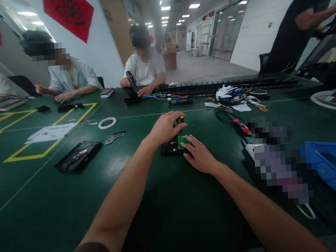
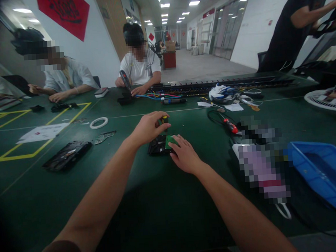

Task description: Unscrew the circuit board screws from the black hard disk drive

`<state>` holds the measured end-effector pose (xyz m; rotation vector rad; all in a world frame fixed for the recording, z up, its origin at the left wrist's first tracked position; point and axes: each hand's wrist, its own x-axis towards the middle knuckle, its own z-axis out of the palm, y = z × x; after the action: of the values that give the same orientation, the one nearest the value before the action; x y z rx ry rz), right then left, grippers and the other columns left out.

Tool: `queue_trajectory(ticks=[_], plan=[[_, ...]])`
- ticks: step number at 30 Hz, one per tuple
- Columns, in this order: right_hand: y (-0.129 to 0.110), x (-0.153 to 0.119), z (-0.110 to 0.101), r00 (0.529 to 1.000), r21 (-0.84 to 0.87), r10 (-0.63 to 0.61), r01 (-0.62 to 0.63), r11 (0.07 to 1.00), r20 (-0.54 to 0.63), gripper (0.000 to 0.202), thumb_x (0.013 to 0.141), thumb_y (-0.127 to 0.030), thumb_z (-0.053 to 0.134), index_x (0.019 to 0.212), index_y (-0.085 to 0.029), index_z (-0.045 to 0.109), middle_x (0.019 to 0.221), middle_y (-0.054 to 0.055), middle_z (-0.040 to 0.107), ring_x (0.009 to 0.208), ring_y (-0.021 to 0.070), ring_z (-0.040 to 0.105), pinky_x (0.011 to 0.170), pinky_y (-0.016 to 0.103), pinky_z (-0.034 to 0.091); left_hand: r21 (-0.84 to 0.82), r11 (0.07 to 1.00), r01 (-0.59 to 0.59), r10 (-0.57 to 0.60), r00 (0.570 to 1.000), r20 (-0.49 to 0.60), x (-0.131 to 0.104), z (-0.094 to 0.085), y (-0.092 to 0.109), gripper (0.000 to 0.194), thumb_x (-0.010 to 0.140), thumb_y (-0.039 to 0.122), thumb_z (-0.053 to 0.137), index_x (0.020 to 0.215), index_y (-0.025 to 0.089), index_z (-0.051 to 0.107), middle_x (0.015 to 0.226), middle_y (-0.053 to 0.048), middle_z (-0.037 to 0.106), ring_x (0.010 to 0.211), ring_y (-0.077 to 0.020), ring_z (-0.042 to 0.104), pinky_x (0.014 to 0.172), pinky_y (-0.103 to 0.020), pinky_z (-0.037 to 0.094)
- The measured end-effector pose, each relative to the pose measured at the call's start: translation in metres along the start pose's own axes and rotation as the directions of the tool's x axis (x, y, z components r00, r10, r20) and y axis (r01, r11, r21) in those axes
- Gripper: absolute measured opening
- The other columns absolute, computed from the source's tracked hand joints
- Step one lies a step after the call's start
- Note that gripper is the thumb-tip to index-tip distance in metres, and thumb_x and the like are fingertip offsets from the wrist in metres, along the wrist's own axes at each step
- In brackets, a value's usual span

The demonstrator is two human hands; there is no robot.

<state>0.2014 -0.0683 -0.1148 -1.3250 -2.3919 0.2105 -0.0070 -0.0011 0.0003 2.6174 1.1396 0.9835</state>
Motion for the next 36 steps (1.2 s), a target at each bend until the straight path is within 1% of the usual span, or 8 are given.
queue_trajectory(ticks=[7, 14, 18, 23, 26, 29, 32, 36], plan=[[0.001, 0.001, -0.002, 1.0, -0.004, 0.011, -0.011, 1.0, -0.007, 0.049, 0.101, -0.038, 0.059, 0.147, -0.022, 0.056, 0.169, 0.017, 0.032, 0.16, 0.0376, 0.022, 0.125, 0.064, 0.029, 0.022, 1.0, 0.01, -0.01, 1.0, -0.018, 0.0, 0.003, -0.005, 0.03, 0.097, 0.037, 0.071, 0.123, 0.021, 0.068, 0.11, -0.007, 0.073, 0.087, -0.0181, 0.066, 0.085, -0.034, 0.052], [0.007, 0.006, -0.001, 1.0, 0.009, 0.013, -0.013, 1.0, -0.003, 0.051, 0.096, -0.047, 0.066, 0.142, -0.026, 0.055, 0.17, 0.017, 0.03, 0.161, 0.0381, 0.021, 0.125, 0.066, 0.027, 0.015, 1.0, -0.011, 0.011, 1.0, 0.002, 0.001, 0.001, -0.006, 0.032, 0.097, 0.036, 0.07, 0.126, 0.021, 0.068, 0.112, -0.007, 0.074, 0.086, -0.0177, 0.066, 0.085, -0.033, 0.052], [0.011, 0.011, -0.003, 1.0, 0.004, 0.008, -0.008, 1.0, 0.026, 0.051, 0.094, -0.05, 0.068, 0.138, -0.026, 0.056, 0.171, 0.018, 0.027, 0.16, 0.0406, 0.02, 0.124, 0.066, 0.028, 0.013, 1.0, -0.018, 0.018, 1.0, 0.011, 0.001, 0.0, -0.004, 0.033, 0.098, 0.037, 0.07, 0.127, 0.021, 0.067, 0.111, -0.008, 0.074, 0.086, -0.0181, 0.067, 0.085, -0.034, 0.052], [0.015, 0.016, -0.006, 0.999, 0.016, 0.012, -0.013, 1.0, 0.047, 0.056, 0.092, -0.052, 0.07, 0.137, -0.023, 0.053, 0.171, 0.022, 0.025, 0.158, 0.0418, 0.027, 0.122, 0.064, 0.03, 0.01, 1.0, -0.017, 0.017, 1.0, 0.02, 0.0, 0.0, -0.002, 0.031, 0.098, 0.036, 0.069, 0.126, 0.022, 0.068, 0.11, -0.007, 0.074, 0.091, -0.0196, 0.068, 0.087, -0.035, 0.053], [0.018, 0.018, -0.005, 0.998, 0.028, 0.018, -0.02, 0.999, 0.055, 0.061, 0.091, -0.054, 0.069, 0.138, -0.02, 0.052, 0.169, 0.024, 0.028, 0.157, 0.0413, 0.03, 0.123, 0.063, 0.029, 0.001, 1.0, -0.004, 0.004, 1.0, 0.001, 0.0, 0.001, -0.001, 0.034, 0.099, 0.034, 0.068, 0.129, 0.02, 0.067, 0.115, -0.009, 0.074, 0.094, -0.0204, 0.069, 0.088, -0.036, 0.054], [0.021, 0.02, -0.004, 0.998, 0.039, -0.005, 0.003, 0.999, 0.06, 0.062, 0.091, -0.057, 0.068, 0.136, -0.018, 0.051, 0.167, 0.025, 0.034, 0.155, 0.0396, 0.033, 0.124, 0.062, 0.027, 0.002, 1.0, 0.011, -0.011, 1.0, -0.007, 0.0, 0.002, 0.0, 0.043, 0.099, 0.03, 0.067, 0.14, 0.018, 0.062, 0.122, -0.012, 0.073, 0.094, -0.0208, 0.07, 0.091, -0.037, 0.055], [0.025, 0.023, -0.002, 0.999, 0.054, -0.018, 0.016, 0.998, 0.048, 0.064, 0.089, -0.058, 0.069, 0.136, -0.019, 0.051, 0.165, 0.024, 0.038, 0.152, 0.0384, 0.038, 0.123, 0.062, 0.027, 0.006, 1.0, 0.02, -0.02, 1.0, 0.012, 0.0, 0.003, -0.001, 0.05, 0.099, 0.028, 0.066, 0.147, 0.017, 0.058, 0.119, -0.012, 0.075, 0.094, -0.0217, 0.071, 0.094, -0.039, 0.056], [0.029, 0.028, -0.003, 0.998, 0.053, -0.011, 0.008, 0.999, 0.059, 0.068, 0.085, -0.059, 0.073, 0.135, -0.021, 0.051, 0.163, 0.022, 0.041, 0.149, 0.0402, 0.041, 0.119, 0.062, 0.03, 0.001, 1.0, 0.022, -0.022, 1.0, 0.022, 0.0, 0.002, -0.001, 0.05, 0.099, 0.028, 0.067, 0.147, 0.018, 0.058, 0.116, -0.011, 0.076, 0.093, -0.0213, 0.072, 0.094, -0.038, 0.056]])
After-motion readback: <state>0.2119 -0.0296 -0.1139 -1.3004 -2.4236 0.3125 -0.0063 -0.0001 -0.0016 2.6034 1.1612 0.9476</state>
